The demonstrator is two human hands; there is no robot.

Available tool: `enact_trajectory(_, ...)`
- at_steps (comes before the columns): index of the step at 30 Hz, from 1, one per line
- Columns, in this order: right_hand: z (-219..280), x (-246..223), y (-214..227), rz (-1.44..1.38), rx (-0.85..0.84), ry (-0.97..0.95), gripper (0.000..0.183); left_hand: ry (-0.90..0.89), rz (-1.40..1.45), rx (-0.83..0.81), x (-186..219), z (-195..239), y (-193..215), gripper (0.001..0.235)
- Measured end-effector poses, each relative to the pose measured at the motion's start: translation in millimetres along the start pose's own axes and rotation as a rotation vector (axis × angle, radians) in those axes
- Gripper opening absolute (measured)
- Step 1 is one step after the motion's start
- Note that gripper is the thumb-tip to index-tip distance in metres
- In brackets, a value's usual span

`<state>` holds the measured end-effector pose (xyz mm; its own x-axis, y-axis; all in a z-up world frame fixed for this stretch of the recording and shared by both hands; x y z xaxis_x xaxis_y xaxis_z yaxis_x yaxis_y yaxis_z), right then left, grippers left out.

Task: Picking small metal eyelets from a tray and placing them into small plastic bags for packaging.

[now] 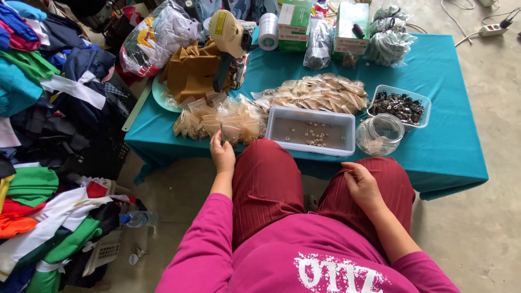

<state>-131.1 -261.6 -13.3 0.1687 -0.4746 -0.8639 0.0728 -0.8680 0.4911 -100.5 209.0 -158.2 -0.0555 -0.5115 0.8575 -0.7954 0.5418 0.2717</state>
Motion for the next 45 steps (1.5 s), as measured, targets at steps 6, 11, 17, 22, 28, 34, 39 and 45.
enact_trajectory(6,-3.0,22.8,1.2,0.017,0.018,0.039,0.035,0.203,-0.143,-0.175,-4.6,15.9,13.4,0.027)
enact_trajectory(11,-6.6,51.7,-5.7,0.009,-0.022,0.001,0.037,0.37,-0.097,-0.474,-32.2,21.6,8.9,0.033)
enact_trajectory(17,-5.4,58.2,-9.2,0.009,-0.031,-0.023,0.037,0.446,-0.143,-0.566,-43.3,5.7,-4.1,0.044)
enact_trajectory(22,-6.2,55.6,-11.3,0.036,-0.053,-0.013,0.038,0.404,-0.146,-0.598,-51.6,1.0,-7.6,0.049)
enact_trajectory(28,-14.5,60.6,-16.2,0.088,-0.086,0.021,0.038,0.42,-0.158,-0.611,-59.4,7.0,-2.6,0.045)
enact_trajectory(34,-14.8,57.1,-21.4,0.098,-0.138,0.053,0.038,0.48,-0.153,-0.614,33.7,6.9,18.9,0.04)
enact_trajectory(39,-9.4,46.1,-22.8,0.123,-0.207,0.124,0.035,0.364,-0.059,-0.523,133.7,4.7,21.6,0.041)
enact_trajectory(45,-2.4,52.9,-26.4,0.16,-0.224,0.208,0.032,0.193,0.177,-0.587,252.2,27.4,5.5,0.041)
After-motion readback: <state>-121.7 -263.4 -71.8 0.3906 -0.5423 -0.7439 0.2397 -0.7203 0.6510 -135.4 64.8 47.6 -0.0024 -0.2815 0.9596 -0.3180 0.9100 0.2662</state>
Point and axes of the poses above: each hand's wrist, its own z-axis away from the middle knuckle, its own y-axis out of the back of the hand, x = y × z, the point moved 1 cm from there along -z, towards the middle knuckle
